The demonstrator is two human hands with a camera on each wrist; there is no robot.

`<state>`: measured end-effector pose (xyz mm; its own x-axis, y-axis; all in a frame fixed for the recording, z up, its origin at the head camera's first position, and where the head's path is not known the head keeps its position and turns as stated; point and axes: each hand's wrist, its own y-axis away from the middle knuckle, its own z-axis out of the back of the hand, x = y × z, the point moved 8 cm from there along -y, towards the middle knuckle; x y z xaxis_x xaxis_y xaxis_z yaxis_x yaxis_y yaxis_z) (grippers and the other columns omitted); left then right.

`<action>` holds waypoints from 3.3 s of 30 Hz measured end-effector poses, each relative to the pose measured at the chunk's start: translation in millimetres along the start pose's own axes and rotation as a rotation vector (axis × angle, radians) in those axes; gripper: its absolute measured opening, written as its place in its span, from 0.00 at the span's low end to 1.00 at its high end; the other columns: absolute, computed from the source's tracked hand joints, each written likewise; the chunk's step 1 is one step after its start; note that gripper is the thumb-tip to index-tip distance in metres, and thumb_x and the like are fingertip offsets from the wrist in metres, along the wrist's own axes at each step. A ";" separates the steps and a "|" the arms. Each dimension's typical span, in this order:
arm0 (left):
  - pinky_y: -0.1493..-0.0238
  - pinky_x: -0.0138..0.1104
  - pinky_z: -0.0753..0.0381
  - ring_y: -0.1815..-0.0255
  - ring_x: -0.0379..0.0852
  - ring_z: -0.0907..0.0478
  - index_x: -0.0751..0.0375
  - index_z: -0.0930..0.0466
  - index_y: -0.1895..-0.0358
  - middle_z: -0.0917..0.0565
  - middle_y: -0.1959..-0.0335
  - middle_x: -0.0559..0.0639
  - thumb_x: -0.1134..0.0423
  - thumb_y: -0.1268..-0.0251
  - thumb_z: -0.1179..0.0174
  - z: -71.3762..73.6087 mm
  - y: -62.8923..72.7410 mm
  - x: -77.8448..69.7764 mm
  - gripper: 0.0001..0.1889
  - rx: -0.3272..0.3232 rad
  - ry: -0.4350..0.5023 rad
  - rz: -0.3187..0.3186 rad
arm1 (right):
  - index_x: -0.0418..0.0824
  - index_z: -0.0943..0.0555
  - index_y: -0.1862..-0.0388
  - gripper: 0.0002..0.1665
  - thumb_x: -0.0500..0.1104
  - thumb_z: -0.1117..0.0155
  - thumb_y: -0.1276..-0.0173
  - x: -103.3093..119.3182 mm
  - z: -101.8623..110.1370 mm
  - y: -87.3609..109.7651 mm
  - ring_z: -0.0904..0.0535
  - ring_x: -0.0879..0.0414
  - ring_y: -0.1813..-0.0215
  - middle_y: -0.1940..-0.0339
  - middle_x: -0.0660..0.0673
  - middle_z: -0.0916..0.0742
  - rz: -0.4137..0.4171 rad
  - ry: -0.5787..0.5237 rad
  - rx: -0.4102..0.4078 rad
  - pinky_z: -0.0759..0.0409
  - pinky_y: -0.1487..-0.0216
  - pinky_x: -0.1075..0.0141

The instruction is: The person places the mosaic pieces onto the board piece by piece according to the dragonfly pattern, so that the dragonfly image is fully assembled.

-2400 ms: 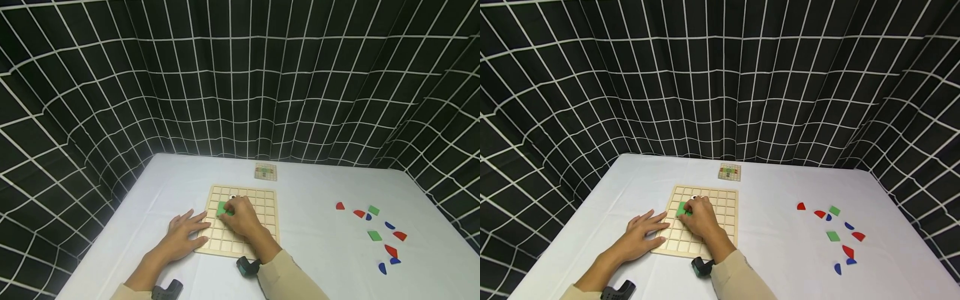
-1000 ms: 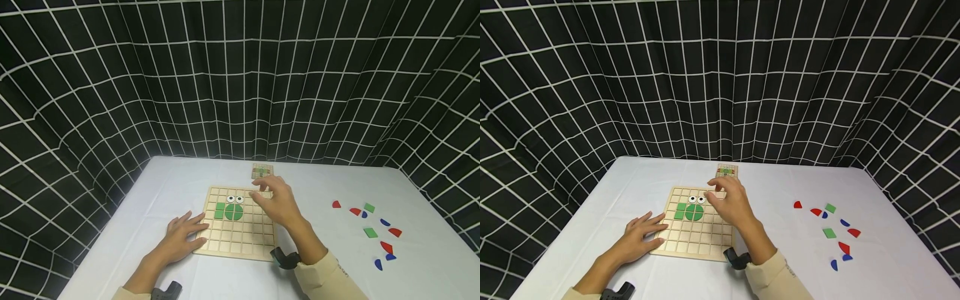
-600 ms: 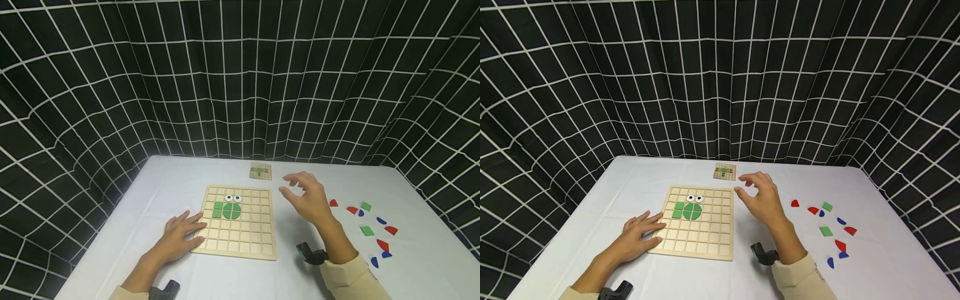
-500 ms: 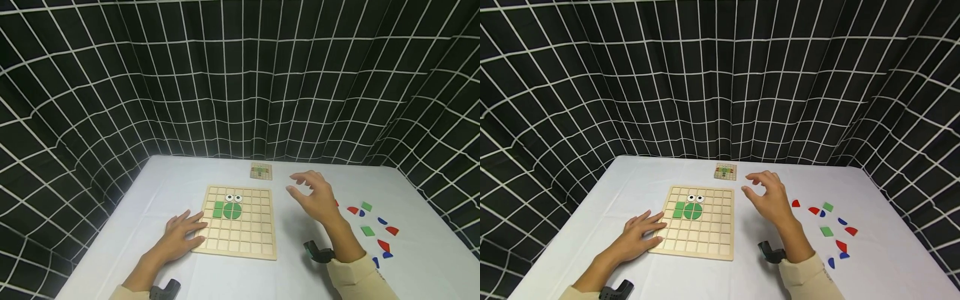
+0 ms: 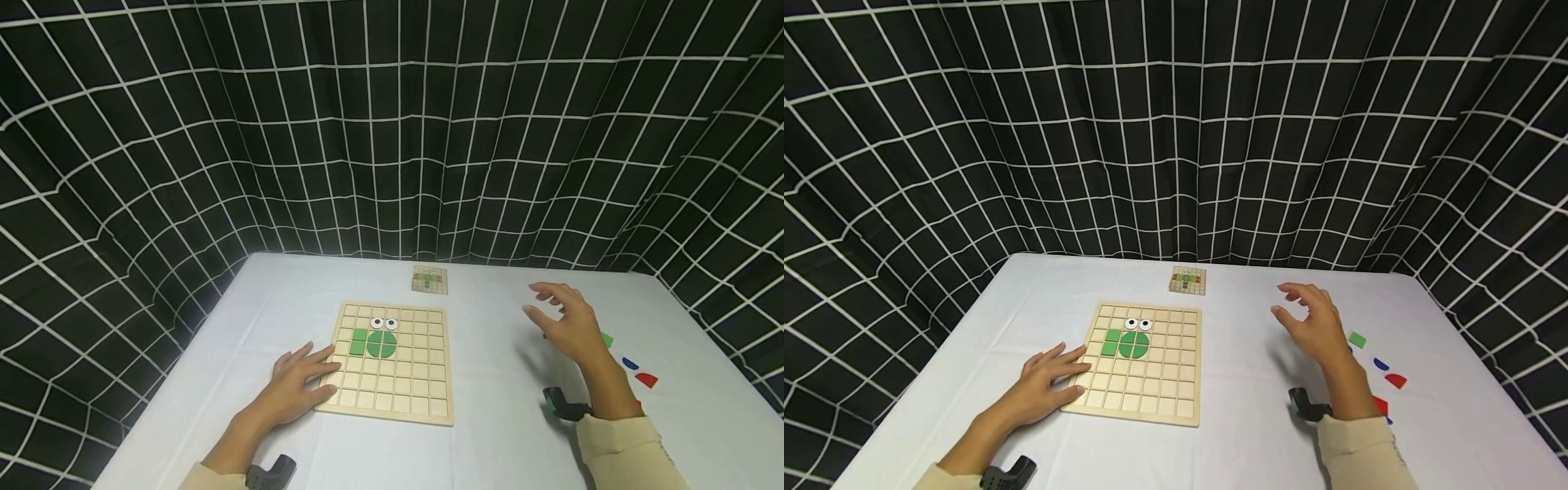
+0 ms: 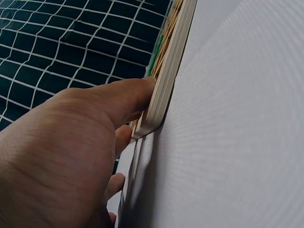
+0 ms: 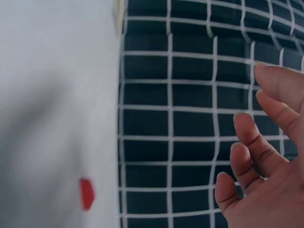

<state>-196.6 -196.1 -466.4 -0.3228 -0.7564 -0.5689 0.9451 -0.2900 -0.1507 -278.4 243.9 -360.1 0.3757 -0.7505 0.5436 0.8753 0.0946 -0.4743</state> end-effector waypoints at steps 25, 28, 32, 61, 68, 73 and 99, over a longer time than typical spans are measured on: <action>0.32 0.60 0.63 0.26 0.60 0.50 0.47 0.18 0.44 0.33 0.30 0.44 0.50 0.41 0.34 2.3 -0.6 -2.4 0.21 -0.001 -0.011 -0.011 | 0.33 0.27 0.38 0.26 0.40 0.37 0.33 -93.1 -24.3 18.5 0.37 0.30 0.41 0.44 0.27 0.25 -0.275 0.134 0.290 0.34 0.48 0.32; 0.32 0.60 0.63 0.26 0.60 0.49 0.47 0.18 0.44 0.33 0.30 0.44 0.50 0.41 0.34 2.3 -0.6 -1.9 0.21 -0.009 -0.011 -0.017 | 0.33 0.26 0.38 0.26 0.41 0.37 0.34 -94.1 -24.3 19.5 0.37 0.30 0.41 0.44 0.26 0.25 -0.269 0.139 0.290 0.35 0.49 0.32; 0.32 0.60 0.63 0.26 0.60 0.50 0.46 0.18 0.44 0.33 0.30 0.44 0.49 0.41 0.34 1.0 -0.5 -0.8 0.21 -0.006 -0.007 -0.021 | 0.33 0.26 0.39 0.27 0.42 0.36 0.34 -96.6 -23.4 21.7 0.38 0.29 0.41 0.43 0.25 0.26 -0.267 0.147 0.294 0.36 0.48 0.31; 0.32 0.58 0.63 0.26 0.60 0.50 0.47 0.18 0.44 0.33 0.30 0.44 0.50 0.41 0.34 4.0 -0.9 -3.6 0.21 -0.001 -0.013 0.002 | 0.37 0.18 0.52 0.20 0.46 0.29 0.40 -106.6 -30.0 26.8 0.37 0.30 0.45 0.47 0.25 0.27 -0.306 0.200 0.354 0.31 0.54 0.34; 0.32 0.58 0.64 0.26 0.60 0.50 0.47 0.18 0.44 0.33 0.30 0.44 0.49 0.40 0.34 2.2 -0.6 -2.4 0.21 0.005 -0.007 0.005 | 0.36 0.19 0.52 0.22 0.48 0.29 0.40 -106.6 -30.3 28.1 0.37 0.29 0.45 0.46 0.24 0.28 -0.308 0.207 0.363 0.31 0.54 0.34; 0.32 0.59 0.64 0.26 0.60 0.50 0.48 0.18 0.44 0.33 0.30 0.45 0.50 0.40 0.34 1.8 -0.1 -3.4 0.21 0.001 -0.006 -0.005 | 0.34 0.20 0.54 0.22 0.49 0.29 0.40 -105.4 -31.2 29.0 0.36 0.29 0.45 0.47 0.24 0.28 -0.300 0.240 0.375 0.31 0.54 0.35; 0.32 0.58 0.64 0.25 0.57 0.50 0.45 0.18 0.44 0.33 0.30 0.40 0.48 0.41 0.34 -1.5 1.1 2.0 0.21 -0.003 -0.009 0.003 | 0.36 0.19 0.59 0.24 0.56 0.31 0.39 -75.3 -14.8 24.0 0.28 0.44 0.57 0.67 0.45 0.17 -0.229 0.117 0.192 0.29 0.64 0.56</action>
<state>-196.1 -197.1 -468.9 -0.3208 -0.7623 -0.5620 0.9460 -0.2864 -0.1516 -290.2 293.1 -422.6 0.1344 -0.8356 0.5326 0.9787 0.0276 -0.2036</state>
